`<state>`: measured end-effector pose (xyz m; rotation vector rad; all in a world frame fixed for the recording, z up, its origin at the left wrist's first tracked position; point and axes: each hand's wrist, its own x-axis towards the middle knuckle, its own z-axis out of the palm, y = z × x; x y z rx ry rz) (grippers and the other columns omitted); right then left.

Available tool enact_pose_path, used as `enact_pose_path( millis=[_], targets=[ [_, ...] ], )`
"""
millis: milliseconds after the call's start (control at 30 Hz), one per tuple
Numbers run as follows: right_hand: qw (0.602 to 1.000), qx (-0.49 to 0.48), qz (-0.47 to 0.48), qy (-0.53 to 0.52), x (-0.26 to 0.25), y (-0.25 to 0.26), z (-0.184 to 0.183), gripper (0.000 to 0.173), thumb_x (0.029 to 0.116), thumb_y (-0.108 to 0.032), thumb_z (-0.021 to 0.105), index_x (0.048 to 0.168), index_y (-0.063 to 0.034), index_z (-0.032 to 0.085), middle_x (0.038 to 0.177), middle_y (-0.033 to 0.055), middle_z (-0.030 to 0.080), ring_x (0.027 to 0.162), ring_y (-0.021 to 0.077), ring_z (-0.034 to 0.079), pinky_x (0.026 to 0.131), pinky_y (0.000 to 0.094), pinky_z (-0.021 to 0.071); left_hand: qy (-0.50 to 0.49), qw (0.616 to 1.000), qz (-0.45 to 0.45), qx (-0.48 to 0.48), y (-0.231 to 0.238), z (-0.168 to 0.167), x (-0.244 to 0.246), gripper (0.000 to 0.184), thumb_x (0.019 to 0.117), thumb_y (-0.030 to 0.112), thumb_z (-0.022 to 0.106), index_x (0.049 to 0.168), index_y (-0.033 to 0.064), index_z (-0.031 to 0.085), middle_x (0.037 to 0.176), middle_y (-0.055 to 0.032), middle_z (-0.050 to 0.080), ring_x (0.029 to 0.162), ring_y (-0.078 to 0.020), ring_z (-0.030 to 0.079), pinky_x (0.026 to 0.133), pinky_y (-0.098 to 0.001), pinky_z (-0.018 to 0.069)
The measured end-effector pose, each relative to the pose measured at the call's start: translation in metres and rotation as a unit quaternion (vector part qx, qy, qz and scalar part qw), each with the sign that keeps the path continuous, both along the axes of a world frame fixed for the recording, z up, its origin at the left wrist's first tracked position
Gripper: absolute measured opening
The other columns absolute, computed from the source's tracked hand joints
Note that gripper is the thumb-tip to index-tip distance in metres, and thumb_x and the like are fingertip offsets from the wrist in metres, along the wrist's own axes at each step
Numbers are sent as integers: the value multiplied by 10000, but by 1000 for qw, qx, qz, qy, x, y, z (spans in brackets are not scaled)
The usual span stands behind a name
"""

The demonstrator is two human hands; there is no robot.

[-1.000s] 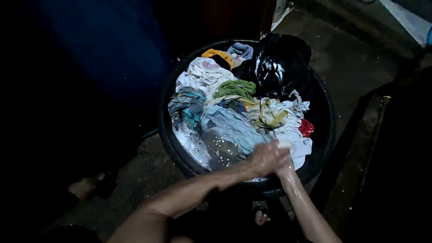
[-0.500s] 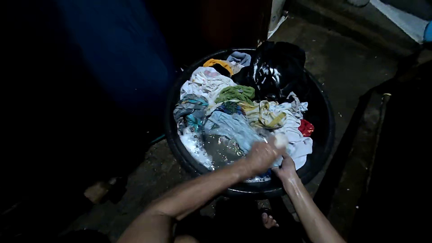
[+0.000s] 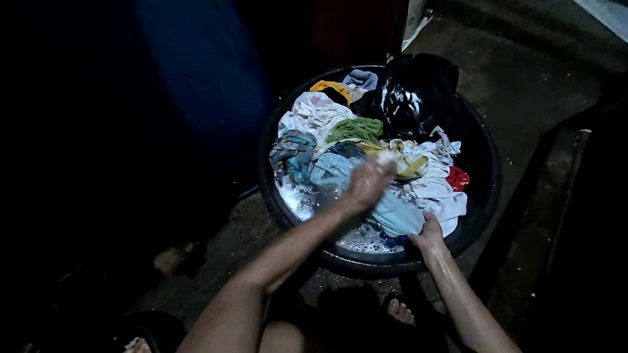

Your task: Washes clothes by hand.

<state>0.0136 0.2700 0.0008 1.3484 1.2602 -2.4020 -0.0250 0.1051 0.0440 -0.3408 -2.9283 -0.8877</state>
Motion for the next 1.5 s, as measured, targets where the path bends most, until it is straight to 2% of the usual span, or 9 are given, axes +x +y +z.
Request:
enact_pose_path(
  millis=[133,433,533,633,700,767,1000,1167,1500],
  targets=[
    [1000,-18,15,8,3,1,3,310,1085,-284,382,1304,-81,465,1103,110,566,964,196,597,808,420,537,-121,974,-194,-2,23,-36,24,362,1081,234,509,1400,113,630,1341,-303,597,1099,-485,657,909,-650,515],
    [851,375,249,272,-10,41,82,120,1027,-84,521,1038,-5,612,838,-19,605,734,8,594,703,206,532,-51,988,146,25,-111,0,-30,334,1016,211,636,1312,62,687,1237,-252,686,1175,-451,644,1004,-657,477],
    [689,541,392,279,-40,43,74,331,966,-173,698,1216,42,664,1247,218,643,1157,312,614,993,515,486,-47,972,184,140,-128,33,-11,572,985,269,704,1499,105,517,1286,-248,664,1156,-418,658,999,-637,490],
    [590,610,474,235,-80,26,32,898,794,-401,873,1511,-38,474,1611,314,288,1460,546,292,1109,761,271,-80,960,168,209,-135,50,15,696,969,282,730,1572,193,395,1275,-249,652,990,-382,685,850,-572,561],
    [586,605,507,184,-93,9,6,1062,741,-446,901,1586,-87,368,1646,308,205,1506,548,181,1135,791,177,-74,962,154,212,-141,51,23,448,991,243,700,1400,120,563,1073,-207,694,796,-302,668,704,-496,566],
    [567,626,506,175,-96,-6,-6,907,763,-373,882,1500,-38,475,1493,311,450,1434,525,344,1133,771,196,-52,963,170,205,-146,50,20,263,1004,223,681,1203,54,647,911,-142,681,686,-208,628,633,-421,550],
    [474,558,652,195,-56,-43,-7,594,853,-245,769,1346,23,576,1286,266,624,1209,451,593,1019,625,442,-37,939,217,263,-122,51,-22,455,990,-28,533,1443,-2,499,1304,-240,613,985,-280,668,848,-454,563],
    [455,410,764,201,-22,-62,-3,619,841,-242,787,1380,-30,566,1271,264,636,1185,442,607,993,643,447,6,993,113,-46,-86,8,-62,384,950,-33,589,1327,11,648,1322,-332,589,1127,-539,623,922,-694,489],
    [415,337,822,198,-3,-58,19,630,923,-364,744,1409,-13,550,1356,254,594,1279,422,551,1091,629,380,-287,946,-55,-142,-72,-63,-33,555,1082,530,407,1414,138,617,1447,-197,568,1380,-427,480,1125,-669,335]
  ],
)
